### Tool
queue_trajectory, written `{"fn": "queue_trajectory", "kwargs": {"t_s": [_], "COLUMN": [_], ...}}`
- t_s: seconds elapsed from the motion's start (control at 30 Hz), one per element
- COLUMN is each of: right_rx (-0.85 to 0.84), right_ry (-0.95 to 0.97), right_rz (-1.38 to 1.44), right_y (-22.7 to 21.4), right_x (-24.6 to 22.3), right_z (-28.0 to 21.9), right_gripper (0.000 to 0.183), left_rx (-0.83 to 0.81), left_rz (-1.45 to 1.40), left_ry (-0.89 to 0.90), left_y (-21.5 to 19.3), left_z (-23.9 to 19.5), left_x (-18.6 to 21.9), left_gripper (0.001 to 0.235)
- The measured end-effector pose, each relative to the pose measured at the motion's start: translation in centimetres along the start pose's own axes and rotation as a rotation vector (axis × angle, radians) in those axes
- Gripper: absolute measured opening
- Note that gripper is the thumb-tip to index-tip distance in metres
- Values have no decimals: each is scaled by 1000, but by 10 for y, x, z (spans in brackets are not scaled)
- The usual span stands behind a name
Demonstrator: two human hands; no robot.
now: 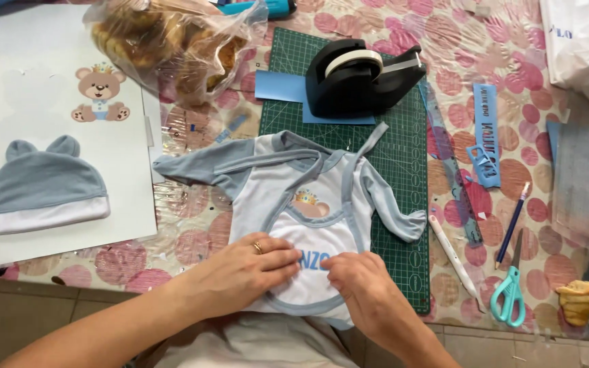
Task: Assembling and trimming a customized baby outfit and bib on a work table
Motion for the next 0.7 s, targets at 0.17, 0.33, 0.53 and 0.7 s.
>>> {"fn": "queue_trajectory", "kwargs": {"t_s": [0.17, 0.33, 0.53, 0.7], "right_rx": [19, 20, 71, -27], "right_ry": [47, 29, 232, 490], "right_rz": [-49, -99, 45, 210], "right_y": [12, 9, 7, 22], "right_x": [3, -5, -19, -9], "right_z": [-7, -3, 18, 23], "right_gripper": [9, 7, 11, 15], "left_rx": [-67, -77, -67, -51], "left_rz": [9, 20, 58, 72], "left_ry": [-11, -12, 0, 11], "left_y": [9, 13, 14, 14], "left_z": [-9, -11, -11, -12], "left_x": [-4, -6, -7, -7], "left_gripper": [34, 36, 35, 34]}}
Point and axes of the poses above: each hand's wrist, its own z-axis towards the middle knuckle, its own y-axis out of the palm, x = y × z, the point moved 1 cm from there along z, towards the middle knuckle, and after that the axes turned 2 degrees about -z, right-handed, at the moved point
